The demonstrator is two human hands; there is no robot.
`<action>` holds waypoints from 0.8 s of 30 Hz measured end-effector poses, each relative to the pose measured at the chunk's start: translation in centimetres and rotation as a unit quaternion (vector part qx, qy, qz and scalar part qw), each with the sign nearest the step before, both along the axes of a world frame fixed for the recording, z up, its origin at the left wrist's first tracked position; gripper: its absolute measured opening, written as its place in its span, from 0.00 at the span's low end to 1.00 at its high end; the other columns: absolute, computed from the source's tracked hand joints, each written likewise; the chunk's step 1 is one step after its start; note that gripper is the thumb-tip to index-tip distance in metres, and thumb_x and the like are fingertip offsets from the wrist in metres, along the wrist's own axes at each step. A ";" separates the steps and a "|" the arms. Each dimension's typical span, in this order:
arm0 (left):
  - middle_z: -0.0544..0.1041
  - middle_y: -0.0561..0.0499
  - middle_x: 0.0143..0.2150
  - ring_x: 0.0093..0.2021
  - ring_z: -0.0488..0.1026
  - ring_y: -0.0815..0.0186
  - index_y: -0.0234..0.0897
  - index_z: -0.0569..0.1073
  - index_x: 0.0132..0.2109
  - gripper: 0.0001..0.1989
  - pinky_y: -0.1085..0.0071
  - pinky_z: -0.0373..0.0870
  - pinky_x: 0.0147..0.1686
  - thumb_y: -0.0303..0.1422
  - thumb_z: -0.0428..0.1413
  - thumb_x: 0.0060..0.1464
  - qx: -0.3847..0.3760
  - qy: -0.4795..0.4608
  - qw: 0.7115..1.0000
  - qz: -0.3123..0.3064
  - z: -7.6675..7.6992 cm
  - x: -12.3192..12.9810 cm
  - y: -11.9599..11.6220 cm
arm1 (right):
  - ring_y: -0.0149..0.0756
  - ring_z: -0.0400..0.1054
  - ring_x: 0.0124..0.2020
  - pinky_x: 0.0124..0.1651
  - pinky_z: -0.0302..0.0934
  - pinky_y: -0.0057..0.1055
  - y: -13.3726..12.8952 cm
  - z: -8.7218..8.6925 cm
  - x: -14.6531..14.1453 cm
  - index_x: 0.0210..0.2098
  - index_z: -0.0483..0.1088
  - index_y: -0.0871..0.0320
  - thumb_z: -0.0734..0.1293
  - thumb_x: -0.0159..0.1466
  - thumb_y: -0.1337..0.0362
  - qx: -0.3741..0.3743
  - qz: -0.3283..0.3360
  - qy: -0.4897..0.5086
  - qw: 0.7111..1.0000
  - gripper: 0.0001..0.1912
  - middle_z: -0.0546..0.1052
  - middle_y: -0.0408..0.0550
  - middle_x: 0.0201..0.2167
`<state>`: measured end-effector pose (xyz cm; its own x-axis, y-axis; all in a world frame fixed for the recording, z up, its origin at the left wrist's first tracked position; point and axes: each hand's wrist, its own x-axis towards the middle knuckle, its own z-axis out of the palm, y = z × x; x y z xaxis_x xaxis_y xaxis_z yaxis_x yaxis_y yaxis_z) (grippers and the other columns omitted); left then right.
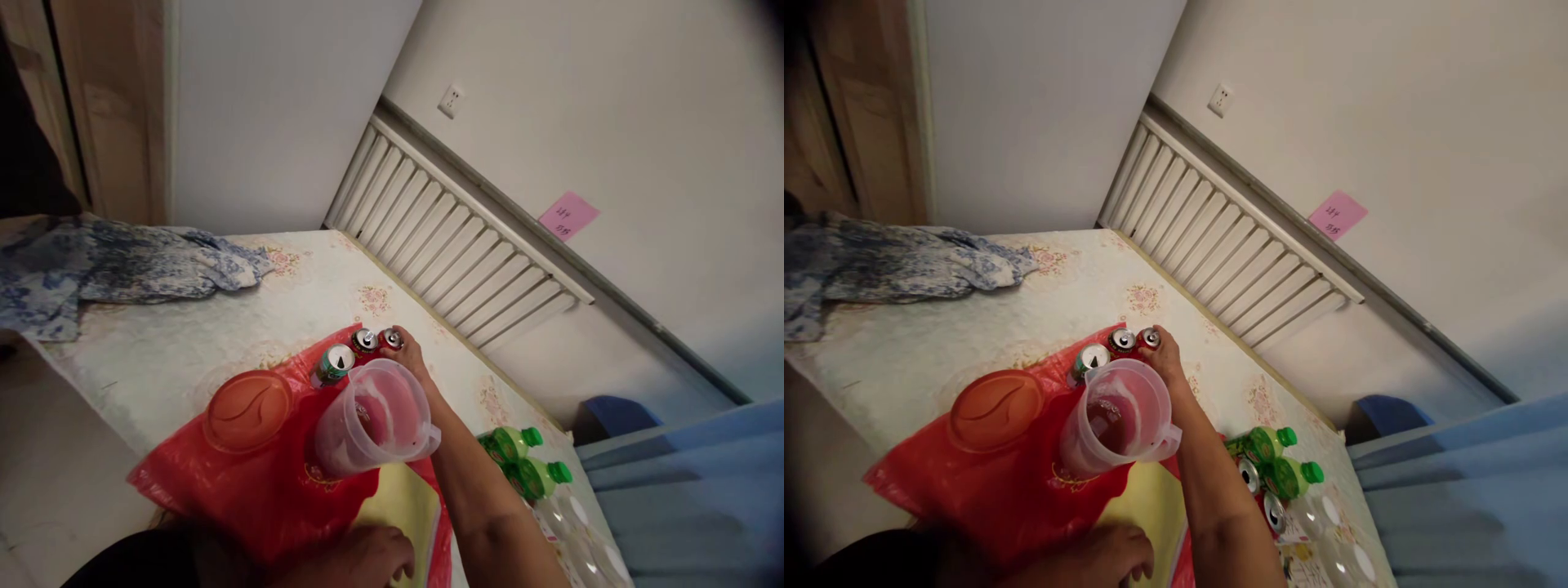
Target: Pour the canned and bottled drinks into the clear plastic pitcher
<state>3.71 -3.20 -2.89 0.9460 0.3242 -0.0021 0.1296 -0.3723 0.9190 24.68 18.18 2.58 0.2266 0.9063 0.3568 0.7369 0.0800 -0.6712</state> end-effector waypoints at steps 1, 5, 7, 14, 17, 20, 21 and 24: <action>0.78 0.51 0.46 0.46 0.74 0.58 0.45 0.75 0.42 0.14 0.63 0.71 0.47 0.26 0.55 0.48 0.005 0.002 1.000 0.008 0.0 0.1 -0.1 | 0.44 0.72 0.47 0.55 0.65 0.43 -0.5 0.5 0.2 0.49 0.72 0.60 0.74 0.46 0.60 -0.002 -0.016 -0.005 1.000 0.31 0.79 0.51 0.46; 0.77 0.49 0.46 0.46 0.73 0.58 0.43 0.73 0.47 0.18 0.62 0.71 0.49 0.26 0.54 0.48 0.010 -0.008 0.999 0.041 -0.9 0.9 -0.6 | 0.45 0.72 0.50 0.57 0.64 0.43 -4.7 3.1 1.8 0.52 0.71 0.60 0.74 0.47 0.61 0.009 -0.076 -0.010 0.997 0.32 0.78 0.52 0.49; 0.76 0.48 0.48 0.47 0.72 0.59 0.41 0.72 0.52 0.20 0.63 0.70 0.50 0.29 0.55 0.49 -0.013 -0.021 0.998 0.056 -1.6 1.4 -0.9 | 0.45 0.73 0.48 0.56 0.65 0.43 -8.0 4.2 2.7 0.53 0.71 0.59 0.74 0.48 0.60 0.015 -0.096 -0.009 0.995 0.33 0.78 0.52 0.49; 0.69 0.39 0.61 0.58 0.69 0.57 0.38 0.56 0.67 0.34 0.59 0.65 0.59 0.37 0.55 0.56 -0.152 -0.052 0.980 0.114 -2.3 2.7 -1.0 | 0.49 0.73 0.51 0.57 0.65 0.46 -21.9 6.3 3.0 0.56 0.71 0.62 0.74 0.48 0.59 -0.001 -0.164 0.003 0.986 0.36 0.78 0.56 0.52; 0.56 0.34 0.71 0.66 0.61 0.52 0.37 0.48 0.71 0.41 0.55 0.62 0.62 0.37 0.56 0.54 -0.171 -0.053 0.977 0.113 -2.2 2.6 -1.0 | 0.49 0.75 0.47 0.54 0.68 0.46 -27.0 6.5 2.0 0.57 0.71 0.59 0.75 0.49 0.59 -0.024 -0.174 0.033 0.984 0.36 0.79 0.53 0.49; 0.50 0.35 0.73 0.70 0.55 0.49 0.38 0.48 0.71 0.45 0.52 0.56 0.66 0.34 0.59 0.50 -0.154 -0.050 0.979 0.125 -1.9 2.5 -0.9 | 0.51 0.75 0.49 0.53 0.70 0.46 -30.8 6.0 0.9 0.58 0.71 0.57 0.76 0.49 0.59 -0.042 -0.146 0.078 0.985 0.37 0.79 0.53 0.50; 0.51 0.36 0.73 0.71 0.53 0.49 0.39 0.49 0.71 0.46 0.51 0.54 0.67 0.34 0.60 0.48 -0.143 -0.054 0.980 0.127 -1.8 2.5 -0.9 | 0.51 0.74 0.51 0.53 0.70 0.46 -31.7 5.7 0.4 0.58 0.71 0.56 0.77 0.50 0.59 -0.050 -0.131 0.092 0.986 0.37 0.78 0.54 0.52; 0.60 0.40 0.70 0.69 0.57 0.49 0.40 0.55 0.68 0.46 0.53 0.55 0.67 0.32 0.63 0.43 -0.145 -0.095 0.980 0.103 -1.1 2.4 -0.7 | 0.52 0.71 0.56 0.58 0.67 0.46 -33.6 4.7 -1.1 0.60 0.69 0.54 0.77 0.52 0.59 -0.076 -0.089 0.117 0.986 0.37 0.74 0.54 0.58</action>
<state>6.16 -3.94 -3.96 0.8529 0.5198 0.0487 -0.0099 -0.0771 0.9970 23.56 -15.43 7.33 0.4469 0.8838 0.1385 0.5537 -0.1516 -0.8188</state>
